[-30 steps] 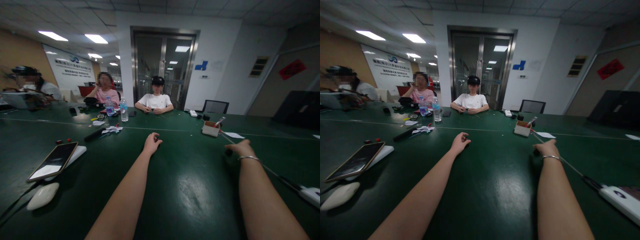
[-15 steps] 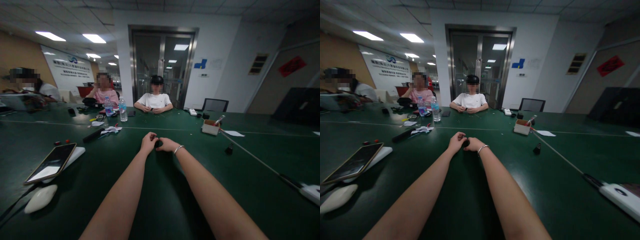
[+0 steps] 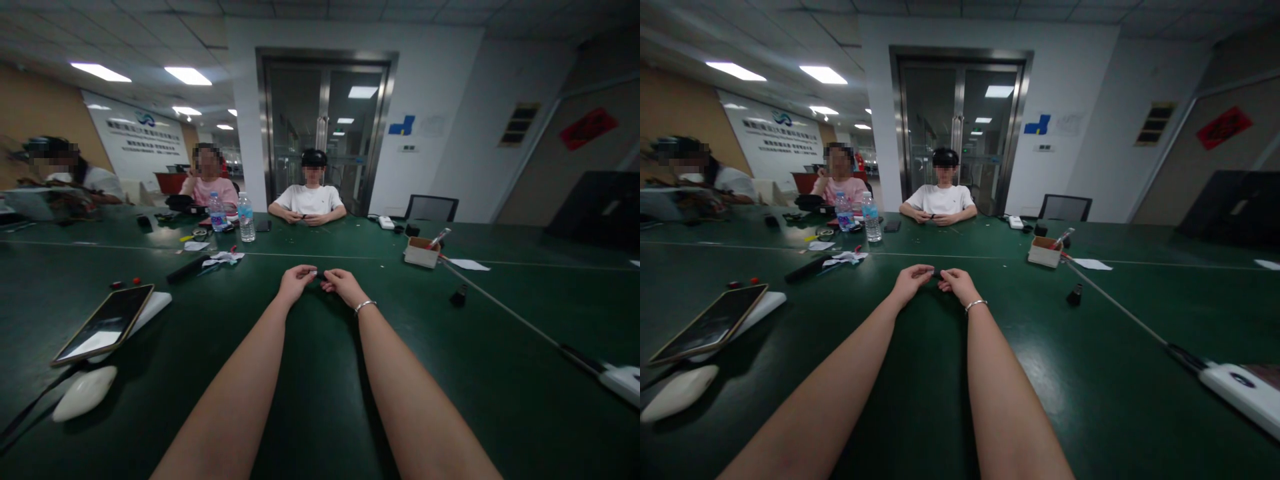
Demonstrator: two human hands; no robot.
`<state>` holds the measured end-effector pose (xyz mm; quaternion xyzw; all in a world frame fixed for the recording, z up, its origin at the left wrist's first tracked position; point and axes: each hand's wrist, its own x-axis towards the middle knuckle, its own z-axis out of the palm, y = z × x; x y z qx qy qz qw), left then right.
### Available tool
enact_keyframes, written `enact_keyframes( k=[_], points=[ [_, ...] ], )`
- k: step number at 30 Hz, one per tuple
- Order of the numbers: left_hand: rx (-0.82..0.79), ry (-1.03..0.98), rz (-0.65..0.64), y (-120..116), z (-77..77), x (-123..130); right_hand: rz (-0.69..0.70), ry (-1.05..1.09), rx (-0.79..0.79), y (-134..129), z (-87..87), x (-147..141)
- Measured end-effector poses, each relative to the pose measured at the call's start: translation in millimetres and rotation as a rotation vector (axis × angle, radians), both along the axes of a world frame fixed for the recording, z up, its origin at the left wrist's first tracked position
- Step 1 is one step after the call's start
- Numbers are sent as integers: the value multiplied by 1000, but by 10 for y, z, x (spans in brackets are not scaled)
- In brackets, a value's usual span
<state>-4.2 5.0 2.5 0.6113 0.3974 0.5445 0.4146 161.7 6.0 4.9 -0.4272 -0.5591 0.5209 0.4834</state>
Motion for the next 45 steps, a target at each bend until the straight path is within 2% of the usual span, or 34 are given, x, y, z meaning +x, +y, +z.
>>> enact_keyframes(
  k=[6, 12, 17, 24, 32, 38, 45],
  points=[
    [49, 29, -7, -2, 0, -12, -17, -68, -39, 1, 44, -5],
    [77, 81, 20, 50, -66, -21, -44, -147, -83, -11, 92, -21],
    [2, 134, 52, 28, -70, -6, -31, -150, -120, 8, 74, -32],
    [-99, 303, 96, 14, -31, -1, -22, -130, -107, -18, 80, -38],
    [-69, 480, 136, -28, 18, -18, -19, -81, -70, -36, 77, -26],
    [-39, 684, 249, -118, 92, 12, 12, -72, -49, -7, 41, -14],
    [-37, 829, 309, -163, 145, 27, 51, -79, -34, 1, 29, -10]
  ],
)
